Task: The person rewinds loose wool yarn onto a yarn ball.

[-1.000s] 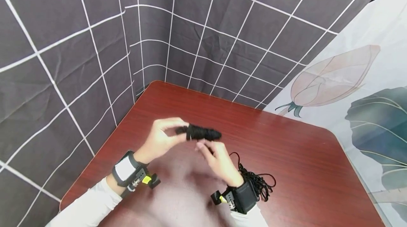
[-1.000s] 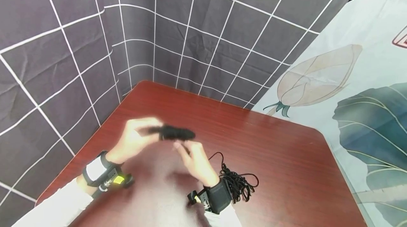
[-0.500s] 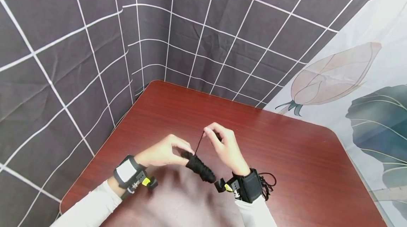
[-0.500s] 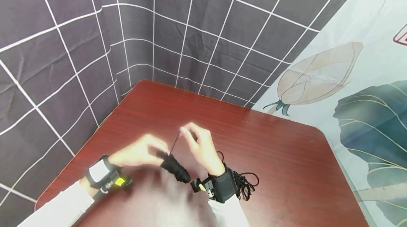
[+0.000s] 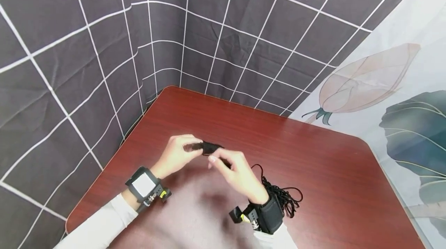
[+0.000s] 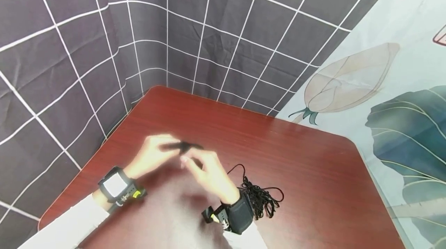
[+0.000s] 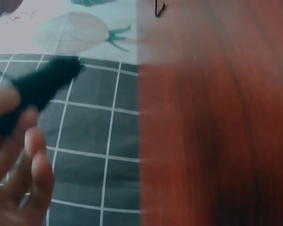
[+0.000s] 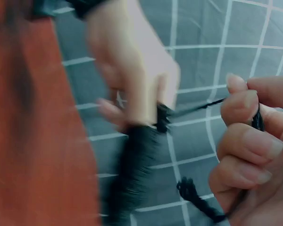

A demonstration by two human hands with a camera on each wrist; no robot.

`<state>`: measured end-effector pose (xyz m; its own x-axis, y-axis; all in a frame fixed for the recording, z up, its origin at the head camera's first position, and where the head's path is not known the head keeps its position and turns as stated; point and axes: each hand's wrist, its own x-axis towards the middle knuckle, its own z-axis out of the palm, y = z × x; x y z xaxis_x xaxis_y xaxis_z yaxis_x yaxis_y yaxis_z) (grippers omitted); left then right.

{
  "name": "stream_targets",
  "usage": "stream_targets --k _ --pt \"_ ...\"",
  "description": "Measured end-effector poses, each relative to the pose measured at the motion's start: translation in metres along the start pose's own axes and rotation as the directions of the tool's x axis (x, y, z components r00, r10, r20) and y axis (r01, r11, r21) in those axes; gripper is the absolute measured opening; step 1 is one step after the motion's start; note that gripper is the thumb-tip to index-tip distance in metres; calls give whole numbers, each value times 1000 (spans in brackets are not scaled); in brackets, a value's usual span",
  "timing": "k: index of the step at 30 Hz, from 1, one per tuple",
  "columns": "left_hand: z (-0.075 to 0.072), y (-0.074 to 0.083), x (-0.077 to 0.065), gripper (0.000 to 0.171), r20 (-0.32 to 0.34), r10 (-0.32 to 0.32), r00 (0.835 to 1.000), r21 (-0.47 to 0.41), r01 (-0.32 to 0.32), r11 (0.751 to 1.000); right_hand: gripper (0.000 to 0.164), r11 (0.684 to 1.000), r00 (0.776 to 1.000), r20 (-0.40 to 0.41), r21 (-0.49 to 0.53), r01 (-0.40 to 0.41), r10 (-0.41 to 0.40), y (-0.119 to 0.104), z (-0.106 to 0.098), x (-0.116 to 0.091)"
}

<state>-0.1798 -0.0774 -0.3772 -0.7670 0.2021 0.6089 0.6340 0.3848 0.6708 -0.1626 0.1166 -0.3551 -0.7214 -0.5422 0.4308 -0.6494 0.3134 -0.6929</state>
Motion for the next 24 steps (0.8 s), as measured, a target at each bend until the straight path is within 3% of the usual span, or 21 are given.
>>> stream_targets --k 2,5,7,10,12,15,17,18,20,22,24 --pt "-1 3 -2 14 129 20 991 -85 -9 996 19 1000 999 -52 -22 -4 3 -1 -11 8" --pt "-3 12 -3 12 274 58 960 -264 17 964 18 998 994 -103 -38 -41 37 1 -23 15" --pt "-4 19 -1 11 289 78 954 -369 36 929 17 998 993 -103 -28 -61 57 1 -23 15" --pt "-6 26 4 12 186 46 982 -434 40 900 12 999 997 -62 18 -36 37 -2 -10 9" --pt "-6 28 8 15 85 1 996 -396 33 918 13 1000 1000 -15 21 -7 7 -2 2 4" --pt "-6 24 11 16 -42 -32 999 -201 23 979 17 1000 999 47 -15 27 -26 -5 15 -1" --pt "-7 20 10 16 -74 -34 997 -68 29 997 19 996 995 70 -43 72 -69 -7 14 1" --pt "-6 18 10 16 -69 -30 997 -18 29 999 18 995 994 65 -52 87 -84 -8 11 3" --pt "-6 13 6 16 -12 -26 1000 0 26 1000 16 993 995 26 -72 95 -93 -11 0 8" --pt "-6 11 3 14 99 -11 995 -74 18 997 14 992 996 -35 -91 83 -86 -11 -13 14" --pt "-4 6 -1 12 214 4 977 -186 37 982 12 995 995 -80 -92 47 -55 -7 -23 18"
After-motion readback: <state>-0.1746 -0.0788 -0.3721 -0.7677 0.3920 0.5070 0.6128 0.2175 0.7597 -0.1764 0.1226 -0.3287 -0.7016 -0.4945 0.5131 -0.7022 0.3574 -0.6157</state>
